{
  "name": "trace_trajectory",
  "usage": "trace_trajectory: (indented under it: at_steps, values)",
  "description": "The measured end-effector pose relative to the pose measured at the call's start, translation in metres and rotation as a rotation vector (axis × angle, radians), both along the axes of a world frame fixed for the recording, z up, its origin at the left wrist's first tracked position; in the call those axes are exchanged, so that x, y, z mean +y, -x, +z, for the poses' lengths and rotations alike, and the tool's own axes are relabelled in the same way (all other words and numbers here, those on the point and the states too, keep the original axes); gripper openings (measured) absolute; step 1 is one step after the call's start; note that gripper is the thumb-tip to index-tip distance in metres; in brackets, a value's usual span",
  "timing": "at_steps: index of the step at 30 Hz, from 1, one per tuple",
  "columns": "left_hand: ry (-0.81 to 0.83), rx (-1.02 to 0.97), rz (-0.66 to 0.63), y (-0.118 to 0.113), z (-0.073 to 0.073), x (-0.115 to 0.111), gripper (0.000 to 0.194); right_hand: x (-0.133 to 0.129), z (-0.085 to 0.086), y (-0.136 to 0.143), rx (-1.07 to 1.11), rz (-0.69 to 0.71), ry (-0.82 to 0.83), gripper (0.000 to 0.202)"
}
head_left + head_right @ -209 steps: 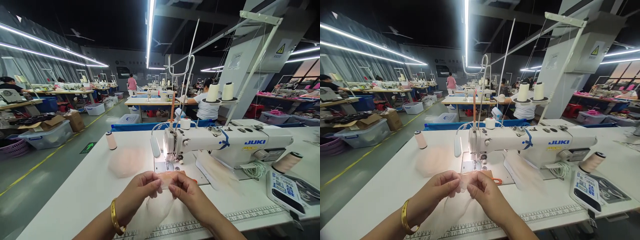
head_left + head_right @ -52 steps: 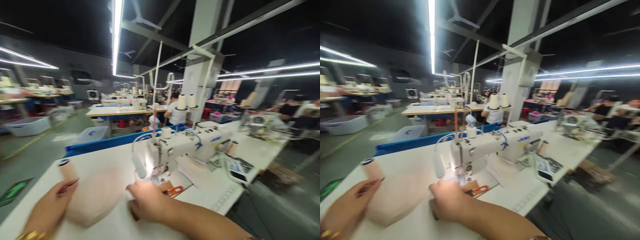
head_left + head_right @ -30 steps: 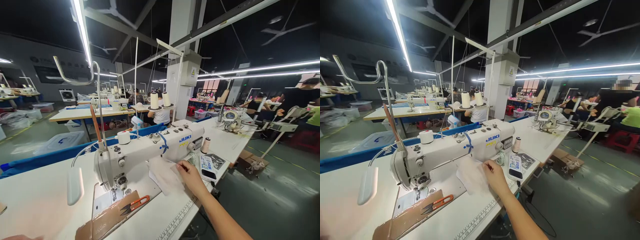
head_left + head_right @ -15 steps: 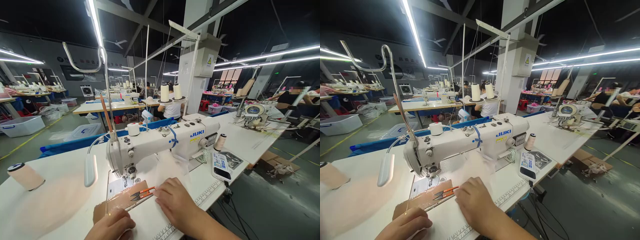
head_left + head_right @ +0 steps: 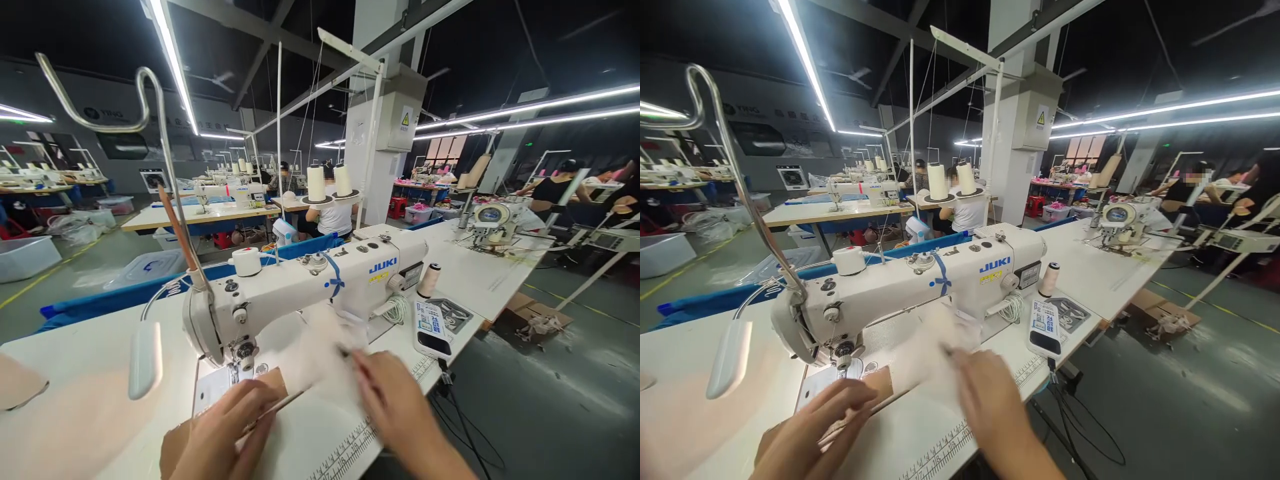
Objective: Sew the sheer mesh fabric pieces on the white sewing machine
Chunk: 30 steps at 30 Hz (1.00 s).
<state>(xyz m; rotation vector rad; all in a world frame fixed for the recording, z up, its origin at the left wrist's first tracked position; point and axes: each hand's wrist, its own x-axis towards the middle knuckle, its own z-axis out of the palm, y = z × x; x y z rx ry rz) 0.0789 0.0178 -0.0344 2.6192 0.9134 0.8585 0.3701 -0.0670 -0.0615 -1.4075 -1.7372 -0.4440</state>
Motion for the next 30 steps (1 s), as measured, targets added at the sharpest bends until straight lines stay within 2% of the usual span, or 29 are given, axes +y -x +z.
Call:
trace_trajectory:
  at_steps: [2, 4, 7, 10, 13, 15, 18, 21, 24, 27, 30]
  values:
    - [0.036, 0.105, -0.036, -0.023, 0.000, 0.002, 0.025, -0.004, -0.006, -0.040, 0.076, -0.221, 0.042, 0.027]
    - [0.087, 0.207, -0.015, -0.049, 0.004, 0.004, 0.034, -0.001, -0.016, -0.068, 0.047, -0.325, 0.099, 0.033]
    - [0.144, 0.354, 0.023, -0.082, 0.012, 0.007, 0.038, 0.006, -0.026, -0.080, -0.002, -0.367, 0.121, 0.038]
    - [0.142, 0.490, 0.047, -0.094, 0.016, 0.009, 0.035, 0.007, -0.022, -0.063, 0.001, -0.251, 0.092, 0.031]
    - [0.093, 0.531, 0.048, -0.079, 0.009, 0.008, 0.037, 0.005, -0.014, -0.035, 0.052, 0.023, 0.122, 0.025]
    - [0.015, 0.450, 0.004, -0.057, 0.001, 0.006, 0.034, 0.004, -0.010, -0.018, 0.078, 0.152, 0.156, 0.026]
    - [-0.112, 0.274, -0.057, -0.021, -0.006, 0.001, 0.031, 0.005, -0.006, 0.004, 0.080, 0.269, 0.196, 0.026]
    - [-0.114, 0.173, -0.051, 0.006, -0.006, -0.010, 0.028, 0.010, -0.003, 0.021, 0.075, 0.320, 0.249, 0.024]
    - [-0.029, 0.112, -0.009, 0.021, -0.004, -0.022, 0.028, 0.017, -0.002, 0.036, 0.010, 0.325, 0.338, 0.028]
    - [0.099, 0.073, 0.058, 0.022, -0.003, -0.031, 0.030, 0.025, -0.005, 0.047, -0.071, 0.285, 0.421, 0.028]
    - [0.203, 0.104, 0.115, 0.007, 0.000, -0.032, 0.021, 0.027, -0.008, 0.057, -0.084, 0.293, 0.450, 0.021]
